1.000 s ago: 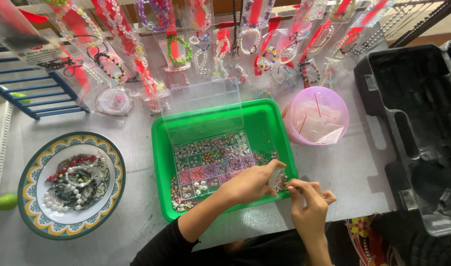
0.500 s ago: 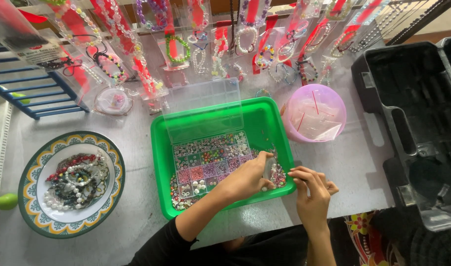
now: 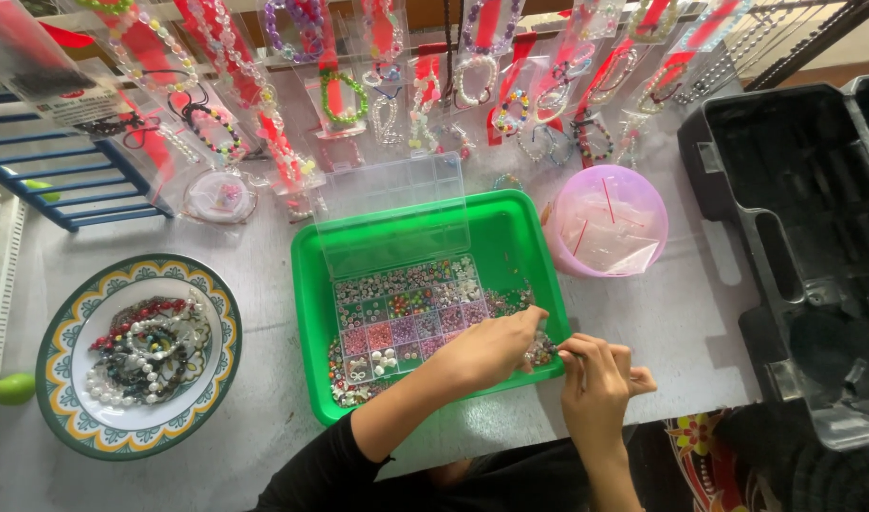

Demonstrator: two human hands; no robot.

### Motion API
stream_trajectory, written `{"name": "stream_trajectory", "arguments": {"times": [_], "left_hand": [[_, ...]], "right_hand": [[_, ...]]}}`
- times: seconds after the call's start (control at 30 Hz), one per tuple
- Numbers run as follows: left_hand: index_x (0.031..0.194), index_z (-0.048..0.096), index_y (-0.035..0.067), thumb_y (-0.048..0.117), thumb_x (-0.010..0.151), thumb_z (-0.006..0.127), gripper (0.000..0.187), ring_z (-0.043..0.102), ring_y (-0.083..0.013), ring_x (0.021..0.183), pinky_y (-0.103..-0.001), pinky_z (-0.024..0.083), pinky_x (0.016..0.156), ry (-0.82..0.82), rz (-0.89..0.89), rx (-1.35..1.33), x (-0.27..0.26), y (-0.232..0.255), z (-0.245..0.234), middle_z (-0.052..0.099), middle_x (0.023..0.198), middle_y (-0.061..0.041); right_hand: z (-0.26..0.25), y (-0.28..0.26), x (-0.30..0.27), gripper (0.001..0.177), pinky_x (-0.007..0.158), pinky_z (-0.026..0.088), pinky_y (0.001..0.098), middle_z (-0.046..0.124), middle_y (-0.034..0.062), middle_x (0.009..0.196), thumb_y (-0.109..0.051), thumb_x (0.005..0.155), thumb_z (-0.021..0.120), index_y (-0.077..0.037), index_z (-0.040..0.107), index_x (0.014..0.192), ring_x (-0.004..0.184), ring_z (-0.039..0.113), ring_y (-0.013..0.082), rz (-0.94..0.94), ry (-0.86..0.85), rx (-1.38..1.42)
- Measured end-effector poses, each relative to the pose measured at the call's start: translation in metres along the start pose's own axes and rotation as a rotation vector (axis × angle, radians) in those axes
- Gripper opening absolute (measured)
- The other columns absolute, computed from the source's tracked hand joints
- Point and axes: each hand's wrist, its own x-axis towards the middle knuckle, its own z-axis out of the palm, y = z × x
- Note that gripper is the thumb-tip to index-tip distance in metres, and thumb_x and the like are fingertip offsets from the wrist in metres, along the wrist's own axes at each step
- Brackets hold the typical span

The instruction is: The person is sorting and organizing small beads from a large green tray into a small clear circular container, occasionally using a small tool to assist.

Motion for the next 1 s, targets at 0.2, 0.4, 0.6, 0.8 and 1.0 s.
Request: {"name": "stream_trajectory", "arguments": {"times": [0.2, 0.4, 0.6, 0.8, 1.0], "left_hand": [[0.152, 0.032, 0.002, -0.014, 0.084, 0.046, 0.071, 0.068, -0.0366, 0.112, -0.048, 0.049, 0.082, -0.013, -0.013, -0.047, 0.001, -0.001, -0.005, 0.077, 0.101, -0.016], [0.152, 0.030, 0.001, -0.014, 0.087, 0.050, 0.070, 0.068, -0.0349, 0.111, -0.045, 0.048, 0.081, -0.045, -0.045, -0.099, 0.003, -0.005, -0.003, 0.076, 0.104, -0.016], [0.154, 0.029, 0.001, -0.013, 0.088, 0.045, 0.070, 0.068, -0.0355, 0.111, -0.047, 0.049, 0.080, -0.044, -0.043, -0.108, -0.001, -0.001, -0.006, 0.077, 0.102, -0.016], [0.153, 0.030, 0.010, -0.002, 0.095, 0.051, 0.063, 0.067, -0.0317, 0.101, -0.044, 0.045, 0.070, -0.075, -0.114, -0.212, 0.003, -0.009, -0.006, 0.078, 0.103, -0.015], [0.148, 0.037, 0.011, -0.001, 0.092, 0.065, 0.064, 0.071, -0.0273, 0.087, -0.040, 0.050, 0.074, 0.019, -0.076, -0.401, -0.001, -0.022, -0.009, 0.071, 0.113, -0.022]], "right_hand": [[-0.002, -0.004, 0.001, 0.017, 0.091, 0.022, 0.0349, 0.073, -0.0080, 0.100, -0.019, 0.108, 0.058, -0.019, 0.069, 0.096, 0.088, 0.058, 0.0110, 0.051, 0.054, 0.151], [0.011, -0.002, -0.004, 0.008, 0.090, 0.020, 0.0390, 0.073, -0.0151, 0.107, -0.023, 0.102, 0.067, -0.028, 0.069, 0.096, 0.093, 0.057, 0.0105, 0.056, -0.060, 0.008], [-0.004, -0.014, -0.001, 0.017, 0.095, 0.022, 0.0389, 0.072, -0.0066, 0.103, -0.014, 0.109, 0.060, -0.019, 0.068, 0.095, 0.092, 0.055, 0.0142, 0.130, 0.100, 0.076], [0.001, -0.020, -0.010, 0.012, 0.100, 0.018, 0.0331, 0.073, -0.0191, 0.103, -0.022, 0.104, 0.064, -0.028, 0.072, 0.098, 0.088, 0.059, 0.0009, 0.290, -0.007, 0.188], [-0.014, -0.023, -0.007, 0.020, 0.103, 0.024, 0.0338, 0.072, -0.0064, 0.108, -0.026, 0.112, 0.053, -0.018, 0.067, 0.101, 0.097, 0.063, 0.0068, 0.342, 0.131, 0.287]]}}
